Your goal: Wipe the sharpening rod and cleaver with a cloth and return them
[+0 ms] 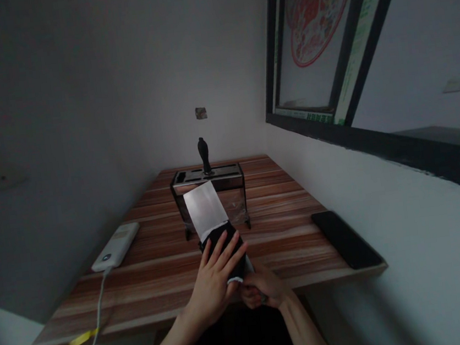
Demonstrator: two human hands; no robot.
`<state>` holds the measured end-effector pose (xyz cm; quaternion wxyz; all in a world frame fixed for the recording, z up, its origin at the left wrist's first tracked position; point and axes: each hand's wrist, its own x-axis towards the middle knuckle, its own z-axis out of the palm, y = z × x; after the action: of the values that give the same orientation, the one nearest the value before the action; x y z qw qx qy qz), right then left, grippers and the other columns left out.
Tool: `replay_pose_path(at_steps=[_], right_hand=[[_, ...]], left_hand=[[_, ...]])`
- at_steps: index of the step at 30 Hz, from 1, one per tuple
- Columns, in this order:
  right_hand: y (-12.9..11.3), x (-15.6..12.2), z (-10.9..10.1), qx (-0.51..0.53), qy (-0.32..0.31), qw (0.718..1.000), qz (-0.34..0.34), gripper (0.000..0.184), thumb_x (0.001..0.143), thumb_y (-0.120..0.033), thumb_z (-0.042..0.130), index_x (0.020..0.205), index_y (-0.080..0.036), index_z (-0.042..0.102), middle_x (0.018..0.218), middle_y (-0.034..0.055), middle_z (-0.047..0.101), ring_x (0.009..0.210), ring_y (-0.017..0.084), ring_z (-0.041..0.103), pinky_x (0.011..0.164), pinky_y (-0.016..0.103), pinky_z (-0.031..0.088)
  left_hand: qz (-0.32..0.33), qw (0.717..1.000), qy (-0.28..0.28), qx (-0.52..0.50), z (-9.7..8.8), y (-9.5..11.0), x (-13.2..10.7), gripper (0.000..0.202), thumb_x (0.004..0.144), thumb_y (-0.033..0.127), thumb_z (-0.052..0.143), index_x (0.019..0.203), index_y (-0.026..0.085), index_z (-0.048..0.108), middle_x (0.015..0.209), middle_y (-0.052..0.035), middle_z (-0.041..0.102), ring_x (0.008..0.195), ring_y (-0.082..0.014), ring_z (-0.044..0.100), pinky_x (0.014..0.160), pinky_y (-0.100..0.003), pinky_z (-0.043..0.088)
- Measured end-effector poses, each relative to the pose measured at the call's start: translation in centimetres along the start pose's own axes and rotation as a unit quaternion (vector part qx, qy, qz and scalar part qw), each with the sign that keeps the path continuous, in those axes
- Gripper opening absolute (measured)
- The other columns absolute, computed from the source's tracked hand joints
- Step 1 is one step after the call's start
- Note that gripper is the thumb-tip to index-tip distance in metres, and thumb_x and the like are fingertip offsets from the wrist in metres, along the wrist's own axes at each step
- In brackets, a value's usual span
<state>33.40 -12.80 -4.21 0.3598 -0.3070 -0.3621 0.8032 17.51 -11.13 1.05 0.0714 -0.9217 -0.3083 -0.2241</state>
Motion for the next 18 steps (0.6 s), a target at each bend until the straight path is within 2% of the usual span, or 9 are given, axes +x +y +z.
replay_pose_path(at_steps=[5,9,18], right_hand=[[-0.2,-0.2,0.2,-0.009,-0.009,1.0,0.002,0.04,0.064,-0.044,0.071,0.059,-0.02,0.039,0.032,-0.0135,0.031,0.026,0.001,0.021,0.03,0.016,0.013],[-0.3,-0.4,0.3,-0.009,-0.022,1.0,-0.001,0.034,0.069,-0.038,0.071,0.07,-0.021,0.041,0.036,-0.0141,0.034,0.028,0.002,0.021,0.03,0.015,0.015],[-0.2,-0.4,0.3,0.009,-0.061,0.998,-0.026,0.032,0.072,-0.033,0.069,0.077,-0.023,0.039,0.038,-0.0152,0.034,0.029,0.002,0.018,0.029,0.013,0.016]], left_hand=[[-0.018,1.0,0.01,0.021,-0.3,-0.4,0.7,0.067,0.087,0.026,0.049,0.146,0.029,0.017,0.153,0.0017,0.018,0.141,-0.0246,0.013,0.113,-0.048,0.013],[-0.039,0.998,0.032,0.037,-0.8,-1.3,1.7,0.07,0.085,0.023,0.051,0.146,0.028,0.017,0.154,0.0003,0.016,0.141,-0.0255,0.011,0.113,-0.049,0.012],[-0.072,0.993,0.066,0.06,-2.8,-3.5,4.3,0.068,0.085,0.02,0.049,0.146,0.027,0.019,0.154,0.0008,0.016,0.142,-0.0238,0.008,0.113,-0.049,0.014]])
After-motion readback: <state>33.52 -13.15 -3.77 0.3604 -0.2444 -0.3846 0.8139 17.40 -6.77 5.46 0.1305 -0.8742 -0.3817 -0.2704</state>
